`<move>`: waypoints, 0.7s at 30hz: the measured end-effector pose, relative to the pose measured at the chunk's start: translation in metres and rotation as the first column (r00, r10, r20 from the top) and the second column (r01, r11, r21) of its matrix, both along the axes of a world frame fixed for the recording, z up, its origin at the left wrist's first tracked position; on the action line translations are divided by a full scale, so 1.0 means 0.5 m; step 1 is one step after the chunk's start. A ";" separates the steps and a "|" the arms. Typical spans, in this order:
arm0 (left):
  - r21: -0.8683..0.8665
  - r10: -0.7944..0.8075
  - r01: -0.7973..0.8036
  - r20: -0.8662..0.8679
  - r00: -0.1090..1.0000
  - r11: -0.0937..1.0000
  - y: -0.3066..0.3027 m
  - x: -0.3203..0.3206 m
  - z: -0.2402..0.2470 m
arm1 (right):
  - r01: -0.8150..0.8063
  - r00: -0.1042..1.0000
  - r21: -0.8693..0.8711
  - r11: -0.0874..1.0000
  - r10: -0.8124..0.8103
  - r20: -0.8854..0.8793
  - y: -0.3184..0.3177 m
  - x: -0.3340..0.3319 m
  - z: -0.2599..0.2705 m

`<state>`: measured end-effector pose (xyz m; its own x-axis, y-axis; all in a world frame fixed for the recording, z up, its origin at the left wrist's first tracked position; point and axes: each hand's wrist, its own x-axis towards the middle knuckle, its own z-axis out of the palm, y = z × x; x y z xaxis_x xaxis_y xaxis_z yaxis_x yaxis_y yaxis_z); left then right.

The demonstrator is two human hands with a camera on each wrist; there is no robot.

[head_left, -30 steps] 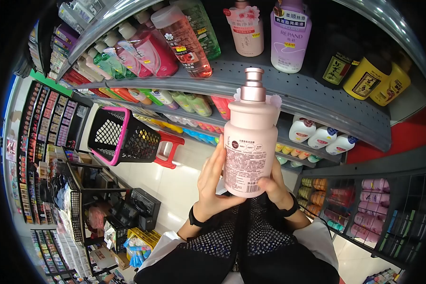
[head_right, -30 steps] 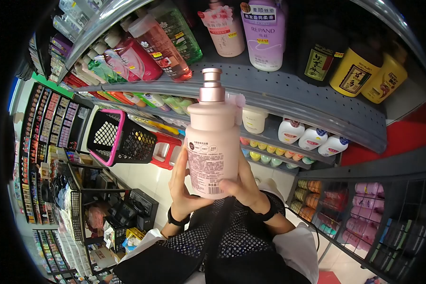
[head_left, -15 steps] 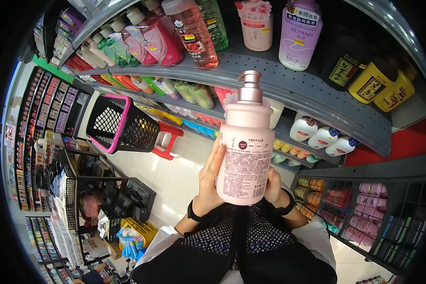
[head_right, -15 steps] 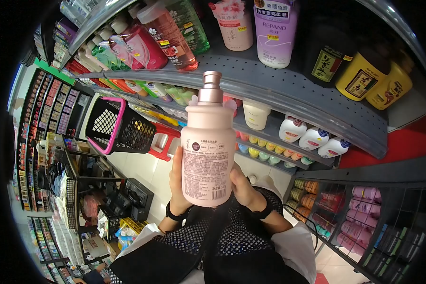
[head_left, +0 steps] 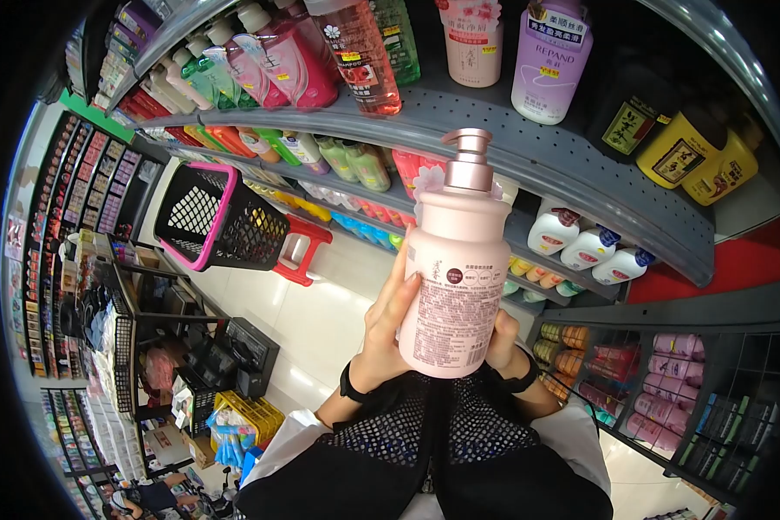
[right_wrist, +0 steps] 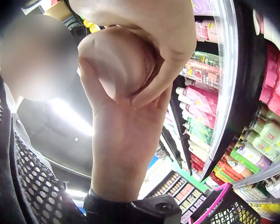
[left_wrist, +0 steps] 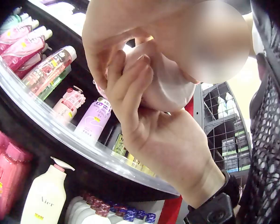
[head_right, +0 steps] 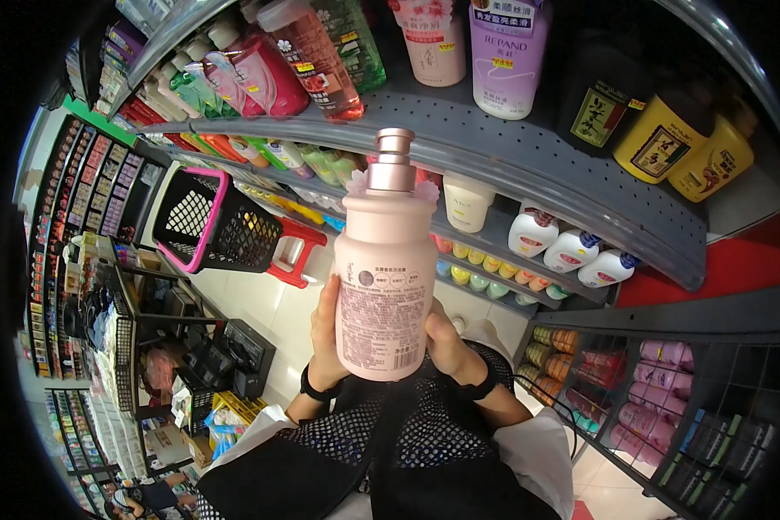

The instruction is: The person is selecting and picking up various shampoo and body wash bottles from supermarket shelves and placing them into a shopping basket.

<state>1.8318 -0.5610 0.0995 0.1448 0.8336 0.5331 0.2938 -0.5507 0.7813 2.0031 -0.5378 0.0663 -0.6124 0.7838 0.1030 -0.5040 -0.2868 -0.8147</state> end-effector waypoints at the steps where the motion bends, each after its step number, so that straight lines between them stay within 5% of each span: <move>1: 0.002 -0.008 0.008 0.006 1.000 1.000 -0.001 0.001 0.000 | -0.001 1.000 -0.001 1.000 0.001 0.000 -0.002 0.000 0.000; 11: 0.053 -0.016 0.016 -0.009 1.000 0.998 -0.014 0.002 0.005 | 0.006 1.000 -0.018 1.000 -0.007 -0.018 -0.015 -0.004 0.008; 21: -0.116 0.070 -0.071 -0.010 0.997 0.991 -0.028 0.004 0.011 | -0.009 1.000 0.024 1.000 0.009 -0.021 -0.014 -0.006 0.000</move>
